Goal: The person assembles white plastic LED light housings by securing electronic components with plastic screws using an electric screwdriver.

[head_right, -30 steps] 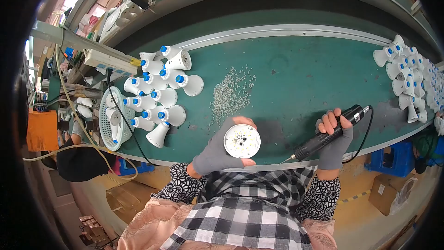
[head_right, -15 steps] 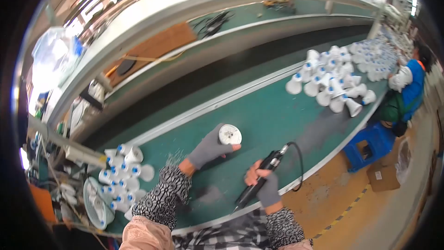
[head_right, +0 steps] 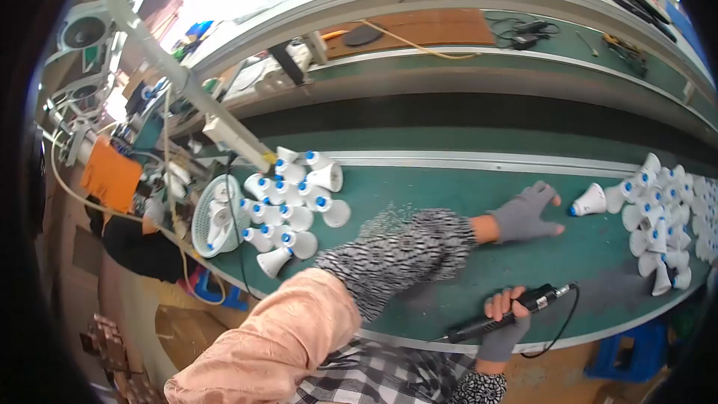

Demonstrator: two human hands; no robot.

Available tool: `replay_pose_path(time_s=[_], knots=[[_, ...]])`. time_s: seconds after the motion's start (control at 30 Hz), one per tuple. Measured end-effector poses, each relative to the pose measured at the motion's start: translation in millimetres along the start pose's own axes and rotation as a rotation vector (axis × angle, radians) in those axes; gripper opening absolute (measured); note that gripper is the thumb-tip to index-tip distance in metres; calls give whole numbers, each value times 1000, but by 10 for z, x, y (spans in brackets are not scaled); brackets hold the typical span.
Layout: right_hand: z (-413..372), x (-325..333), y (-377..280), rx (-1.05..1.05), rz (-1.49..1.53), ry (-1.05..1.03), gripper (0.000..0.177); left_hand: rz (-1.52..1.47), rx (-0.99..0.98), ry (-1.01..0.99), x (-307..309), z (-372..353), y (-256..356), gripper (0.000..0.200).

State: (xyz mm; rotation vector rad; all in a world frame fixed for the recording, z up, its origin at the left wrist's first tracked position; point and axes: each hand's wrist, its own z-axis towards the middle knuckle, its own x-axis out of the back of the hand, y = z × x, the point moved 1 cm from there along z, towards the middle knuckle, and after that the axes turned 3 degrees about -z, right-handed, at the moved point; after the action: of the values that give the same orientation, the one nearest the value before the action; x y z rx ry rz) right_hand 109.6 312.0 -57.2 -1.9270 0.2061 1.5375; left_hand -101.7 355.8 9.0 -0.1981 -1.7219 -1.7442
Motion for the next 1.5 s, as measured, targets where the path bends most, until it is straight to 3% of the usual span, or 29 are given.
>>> replay_pose_path(time_s=[0.1, 0.13, 0.2, 0.3, 0.33, 0.43, 0.53, 0.7, 0.77, 0.83, 0.9, 1.03, 1.1, 1.13, 1.27, 1.3, 1.37, 1.5], knots=[[-6, -23, -12, 9, -15, -9, 17, 120, -104, -70, 853, -678, -224, 47], [-4, -52, -13, 12, -23, -10, 17, 155, -21, -53, 1216, -907, -272, 45], [-4, -81, -14, 22, -43, 0, 18, 576, 111, -41, 1883, -1242, -635, 46], [5, -12, -9, 28, -60, 30, 20, 999, 442, -272, 2663, -1778, -945, 57], [3, -29, -7, 33, -72, 30, 20, 1037, 602, -326, 2764, -1907, -976, 59], [7, -60, 7, 56, -103, 34, 19, 1049, 680, -287, 2840, -2242, -1100, 57], [18, -98, 8, 42, -140, -4, 19, 1085, 572, -247, 2851, -2339, -1145, 57], [1, -86, 11, 48, -144, 18, 19, 992, 460, -213, 2817, -2402, -1145, 76], [2, -78, -5, 50, -151, 12, 18, 985, 408, -206, 2815, -2405, -1174, 74], [-17, -106, 23, 54, -141, 35, 18, 977, 433, -76, 2746, -2408, -1146, 67], [-82, -193, 27, 85, -171, 53, 16, 641, 506, 107, 2820, -2377, -992, 70], [-164, -422, 57, 205, -198, 94, 13, -137, 229, 527, 2708, -2512, -133, 65], [-137, -463, 69, 308, -224, 211, 12, -475, 101, 504, 2477, -2771, 62, 63], [-113, -446, 58, 347, -260, 218, 9, -473, 18, 373, 2376, -2899, 18, 68], [-54, -330, 43, 347, -349, 281, 10, -798, 420, 329, 1297, -3412, 1, 84], [-52, -324, 53, 335, -357, 293, 10, -811, 516, 227, 1140, -3441, 0, 80], [-48, -318, 80, 324, -369, 327, 11, -1075, 579, 169, 857, -3479, -3, 68], [-32, -302, 105, 318, -373, 381, 12, -1089, 658, 211, 539, -3537, 53, 69]])
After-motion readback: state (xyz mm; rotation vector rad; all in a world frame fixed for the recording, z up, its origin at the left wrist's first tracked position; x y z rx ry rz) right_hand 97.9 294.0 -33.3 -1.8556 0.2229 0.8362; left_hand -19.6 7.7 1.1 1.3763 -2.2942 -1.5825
